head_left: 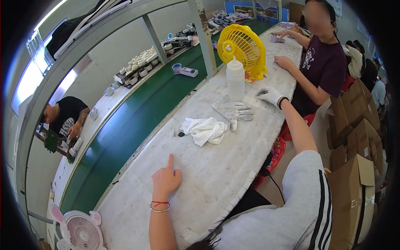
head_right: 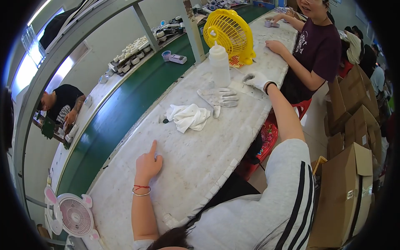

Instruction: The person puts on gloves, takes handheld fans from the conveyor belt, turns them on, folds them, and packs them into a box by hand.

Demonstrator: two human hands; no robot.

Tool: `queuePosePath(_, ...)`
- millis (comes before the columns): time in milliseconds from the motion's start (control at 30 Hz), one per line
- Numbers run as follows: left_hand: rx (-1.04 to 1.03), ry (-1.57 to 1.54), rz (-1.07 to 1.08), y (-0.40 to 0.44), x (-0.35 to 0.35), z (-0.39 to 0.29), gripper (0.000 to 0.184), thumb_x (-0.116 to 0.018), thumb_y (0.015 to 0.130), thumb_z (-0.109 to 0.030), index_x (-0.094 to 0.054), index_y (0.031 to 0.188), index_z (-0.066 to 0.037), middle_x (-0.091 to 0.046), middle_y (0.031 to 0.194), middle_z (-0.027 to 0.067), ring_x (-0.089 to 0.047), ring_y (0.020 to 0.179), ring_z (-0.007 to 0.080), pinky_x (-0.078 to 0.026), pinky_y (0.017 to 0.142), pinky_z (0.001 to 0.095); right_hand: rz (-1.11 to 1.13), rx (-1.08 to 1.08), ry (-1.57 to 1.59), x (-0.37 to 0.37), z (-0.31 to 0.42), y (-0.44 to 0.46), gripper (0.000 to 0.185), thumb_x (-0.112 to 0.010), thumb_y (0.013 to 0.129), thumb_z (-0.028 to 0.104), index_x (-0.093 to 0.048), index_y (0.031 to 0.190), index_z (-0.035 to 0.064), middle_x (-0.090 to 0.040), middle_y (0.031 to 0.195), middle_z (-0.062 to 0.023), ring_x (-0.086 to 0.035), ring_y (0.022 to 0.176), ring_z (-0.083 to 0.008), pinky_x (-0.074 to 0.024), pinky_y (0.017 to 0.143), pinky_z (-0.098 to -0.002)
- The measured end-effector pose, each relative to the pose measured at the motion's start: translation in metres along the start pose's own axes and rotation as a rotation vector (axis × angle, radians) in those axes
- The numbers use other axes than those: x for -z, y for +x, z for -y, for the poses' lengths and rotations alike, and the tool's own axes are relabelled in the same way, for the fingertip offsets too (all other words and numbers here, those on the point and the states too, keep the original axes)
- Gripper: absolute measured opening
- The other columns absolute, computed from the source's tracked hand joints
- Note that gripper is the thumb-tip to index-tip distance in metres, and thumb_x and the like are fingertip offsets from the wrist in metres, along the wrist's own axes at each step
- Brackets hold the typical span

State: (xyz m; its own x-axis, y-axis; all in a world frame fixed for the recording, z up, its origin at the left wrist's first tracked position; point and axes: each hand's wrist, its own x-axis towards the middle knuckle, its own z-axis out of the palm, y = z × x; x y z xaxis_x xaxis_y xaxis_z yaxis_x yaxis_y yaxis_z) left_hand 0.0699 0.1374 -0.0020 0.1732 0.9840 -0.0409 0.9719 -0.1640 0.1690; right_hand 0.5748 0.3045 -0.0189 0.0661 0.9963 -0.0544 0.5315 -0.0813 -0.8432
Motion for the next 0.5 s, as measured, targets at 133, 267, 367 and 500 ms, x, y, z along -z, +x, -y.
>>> queuePosePath(133,-0.003,-0.007,0.001,0.0,-0.002,0.002,0.062,-0.047,0.082,-0.026,-0.039,0.14,-0.006,-0.062,0.061,0.0155,-0.061,0.057,0.0323,-0.047,0.056,0.0455,0.041,0.027,-0.044,0.002,-0.006,0.005,0.025,-0.066,0.078,0.006,-0.071,0.102,0.0081,-0.068,0.088,-0.0033,-0.057,0.076,-0.0091,-0.0474,0.07,-0.0232)
queuePosePath(267,-0.015,-0.022,-0.001,0.0,-0.002,0.002,0.062,-0.047,0.082,-0.026,-0.039,0.14,-0.006,-0.062,0.062,0.0162,-0.061,0.058,0.0332,-0.047,0.057,0.0463,0.09,-0.025,-0.074,0.007,-0.006,0.01,0.023,-0.063,0.079,0.006,-0.072,0.1,0.0087,-0.069,0.09,-0.0026,-0.056,0.074,-0.008,-0.047,0.068,-0.0233)
queuePosePath(367,-0.012,-0.003,-0.01,0.0,-0.001,0.002,0.061,-0.046,0.082,-0.026,-0.04,0.14,-0.006,-0.063,0.064,0.0171,-0.062,0.059,0.0343,-0.048,0.058,0.0469,0.072,0.034,-0.073,0.008,-0.02,0.019,0.021,-0.063,0.08,0.007,-0.072,0.099,0.0073,-0.069,0.089,-0.0029,-0.055,0.071,-0.007,-0.0465,0.063,-0.0231)
queuePosePath(500,0.005,0.017,-0.014,-0.002,0.002,0.002,0.061,-0.046,0.082,-0.026,-0.04,0.14,-0.007,-0.063,0.065,0.0179,-0.062,0.06,0.0349,-0.048,0.058,0.0473,0.091,-0.071,0.023,0.004,-0.022,0.02,0.019,-0.064,0.081,0.009,-0.071,0.098,0.0053,-0.069,0.089,-0.0029,-0.056,0.069,-0.0067,-0.0466,0.063,-0.0217)
